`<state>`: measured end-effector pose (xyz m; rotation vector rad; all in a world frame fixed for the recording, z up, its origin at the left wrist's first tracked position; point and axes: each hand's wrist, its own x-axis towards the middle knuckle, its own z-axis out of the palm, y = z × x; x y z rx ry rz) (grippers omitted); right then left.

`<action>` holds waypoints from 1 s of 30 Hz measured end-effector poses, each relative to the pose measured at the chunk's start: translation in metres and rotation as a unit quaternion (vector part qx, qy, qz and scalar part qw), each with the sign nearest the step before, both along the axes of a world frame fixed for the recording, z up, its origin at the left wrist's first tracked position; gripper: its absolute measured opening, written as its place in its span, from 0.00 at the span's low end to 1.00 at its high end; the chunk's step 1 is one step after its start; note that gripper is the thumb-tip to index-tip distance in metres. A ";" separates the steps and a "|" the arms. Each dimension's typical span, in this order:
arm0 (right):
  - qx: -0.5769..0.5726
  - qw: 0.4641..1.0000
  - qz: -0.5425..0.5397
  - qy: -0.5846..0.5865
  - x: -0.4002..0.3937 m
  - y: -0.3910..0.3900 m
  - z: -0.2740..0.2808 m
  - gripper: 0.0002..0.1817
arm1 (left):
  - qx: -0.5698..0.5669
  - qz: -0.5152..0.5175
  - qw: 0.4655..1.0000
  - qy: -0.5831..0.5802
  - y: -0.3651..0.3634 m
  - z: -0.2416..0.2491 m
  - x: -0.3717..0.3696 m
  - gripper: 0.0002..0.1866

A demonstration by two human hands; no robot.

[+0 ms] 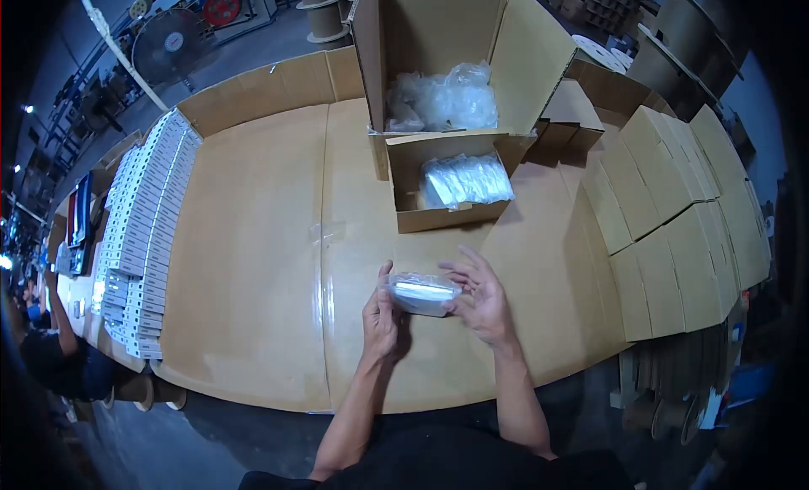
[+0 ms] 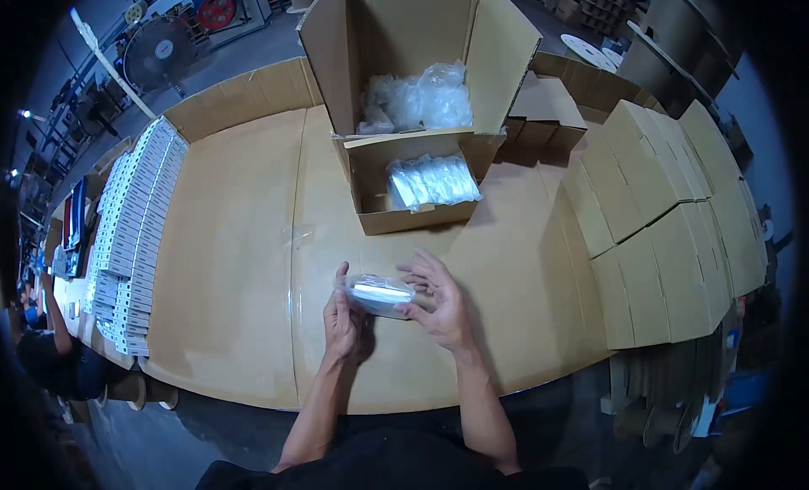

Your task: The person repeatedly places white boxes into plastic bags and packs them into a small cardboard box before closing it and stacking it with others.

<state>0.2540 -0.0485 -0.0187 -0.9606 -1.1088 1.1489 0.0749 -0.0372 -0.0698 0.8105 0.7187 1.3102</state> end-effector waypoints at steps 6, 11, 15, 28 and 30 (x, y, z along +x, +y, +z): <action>-0.046 0.989 0.072 -0.119 0.004 -0.006 -0.032 0.23 | 0.101 -0.018 0.978 0.182 0.001 0.009 -0.010 0.23; -0.041 0.984 0.081 -0.156 0.005 -0.009 -0.011 0.10 | 0.169 -0.029 0.941 0.290 0.007 0.022 -0.026 0.06; -0.064 0.989 0.044 -0.124 0.013 -0.014 0.006 0.04 | 0.117 -0.037 0.952 0.280 0.007 0.035 -0.029 0.08; 0.060 0.958 0.104 -0.261 0.002 -0.012 0.007 0.20 | 0.023 0.014 0.966 0.258 -0.003 0.036 -0.017 0.12; 0.012 0.964 0.107 -0.242 0.004 -0.009 0.000 0.20 | 0.008 0.028 0.962 0.271 -0.004 0.035 -0.019 0.14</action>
